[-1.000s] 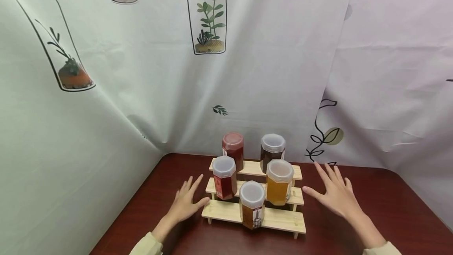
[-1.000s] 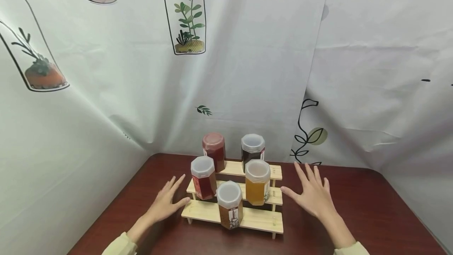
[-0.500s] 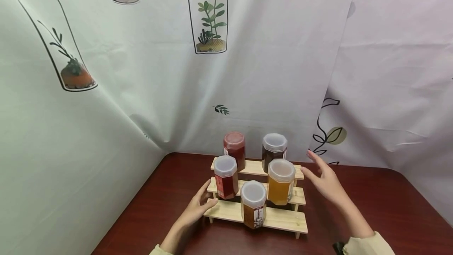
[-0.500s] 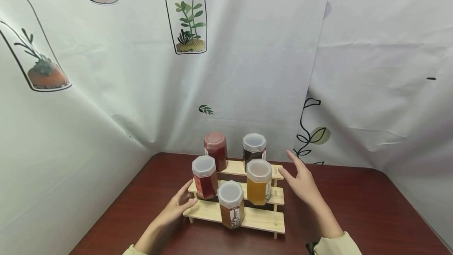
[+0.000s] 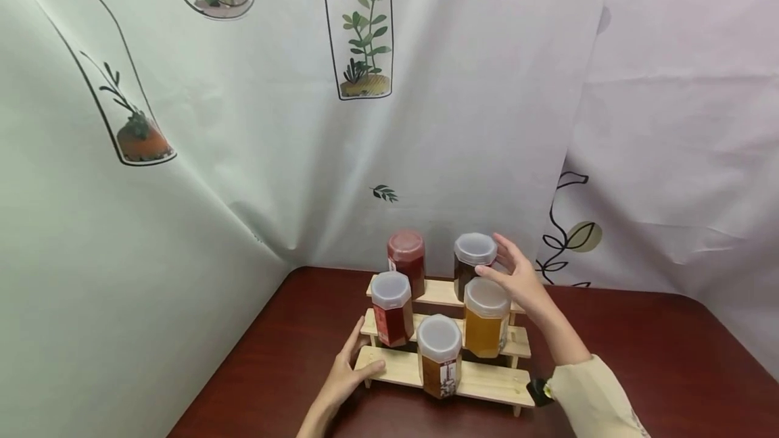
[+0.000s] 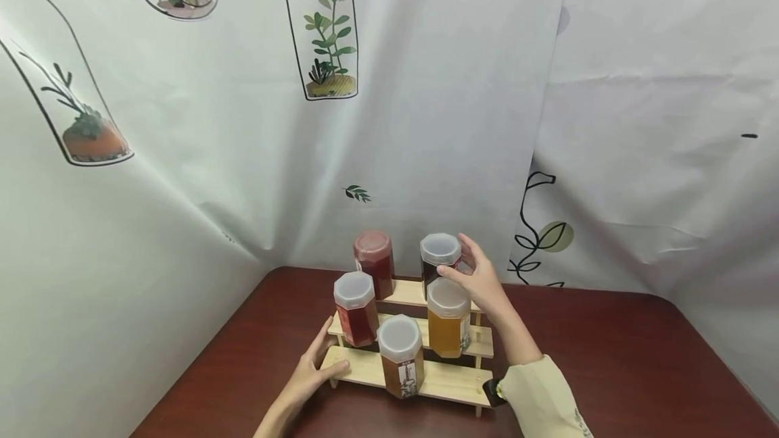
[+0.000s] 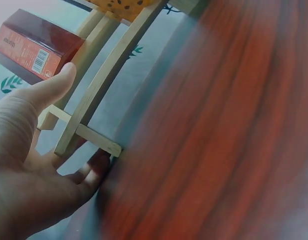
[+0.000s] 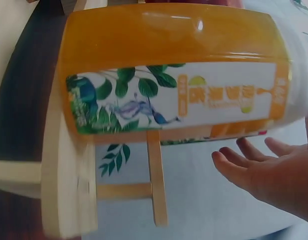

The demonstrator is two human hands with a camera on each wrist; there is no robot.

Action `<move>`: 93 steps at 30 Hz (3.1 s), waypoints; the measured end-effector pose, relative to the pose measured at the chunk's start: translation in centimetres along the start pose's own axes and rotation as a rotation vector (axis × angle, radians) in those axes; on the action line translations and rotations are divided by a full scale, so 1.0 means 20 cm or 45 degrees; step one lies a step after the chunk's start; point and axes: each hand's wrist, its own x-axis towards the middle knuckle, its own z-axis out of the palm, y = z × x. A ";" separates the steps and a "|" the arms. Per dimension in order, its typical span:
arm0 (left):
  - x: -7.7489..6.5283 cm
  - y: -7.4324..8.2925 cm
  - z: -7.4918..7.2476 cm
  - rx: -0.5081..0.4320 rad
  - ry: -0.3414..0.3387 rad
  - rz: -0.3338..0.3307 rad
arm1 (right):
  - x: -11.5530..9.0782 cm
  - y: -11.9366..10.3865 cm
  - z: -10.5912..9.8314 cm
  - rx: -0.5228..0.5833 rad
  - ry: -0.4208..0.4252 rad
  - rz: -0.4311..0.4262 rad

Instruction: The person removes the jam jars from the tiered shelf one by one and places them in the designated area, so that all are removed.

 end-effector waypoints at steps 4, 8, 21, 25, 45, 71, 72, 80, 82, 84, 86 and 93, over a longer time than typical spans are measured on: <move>-0.02 -0.05 0.02 -0.024 -0.012 0.014 | 0.03 0.02 0.02 -0.003 -0.029 0.033; -0.03 -0.08 0.02 -0.043 -0.015 0.039 | 0.06 0.03 0.02 0.034 -0.054 0.079; -0.02 -0.09 -0.03 -0.083 -0.054 0.055 | 0.10 0.04 0.02 0.024 0.003 0.146; -0.02 -0.09 -0.03 -0.098 -0.068 0.042 | 0.10 0.04 0.01 0.024 0.040 0.149; 0.00 -0.11 -0.05 -0.111 -0.105 0.052 | 0.11 0.10 0.00 0.108 -0.129 0.229; -0.01 -0.11 -0.04 -0.109 -0.078 0.030 | 0.03 0.13 -0.23 0.114 0.436 0.434; -0.01 -0.11 -0.04 -0.109 -0.078 0.028 | 0.03 0.13 -0.25 0.119 0.456 0.437; 0.00 -0.11 -0.05 -0.086 -0.072 0.003 | -0.02 0.19 -0.33 0.101 0.512 0.481; -0.01 -0.11 -0.05 -0.084 -0.072 -0.006 | -0.03 0.22 -0.33 0.085 0.519 0.491; -0.01 -0.12 -0.05 -0.087 -0.072 -0.012 | -0.05 0.25 -0.33 0.062 0.534 0.500; -0.01 -0.12 -0.05 -0.090 -0.069 -0.011 | -0.06 0.29 -0.32 0.046 0.546 0.509; 0.03 -0.11 -0.02 -0.134 -0.128 0.048 | -0.14 0.43 -0.34 0.048 0.637 0.566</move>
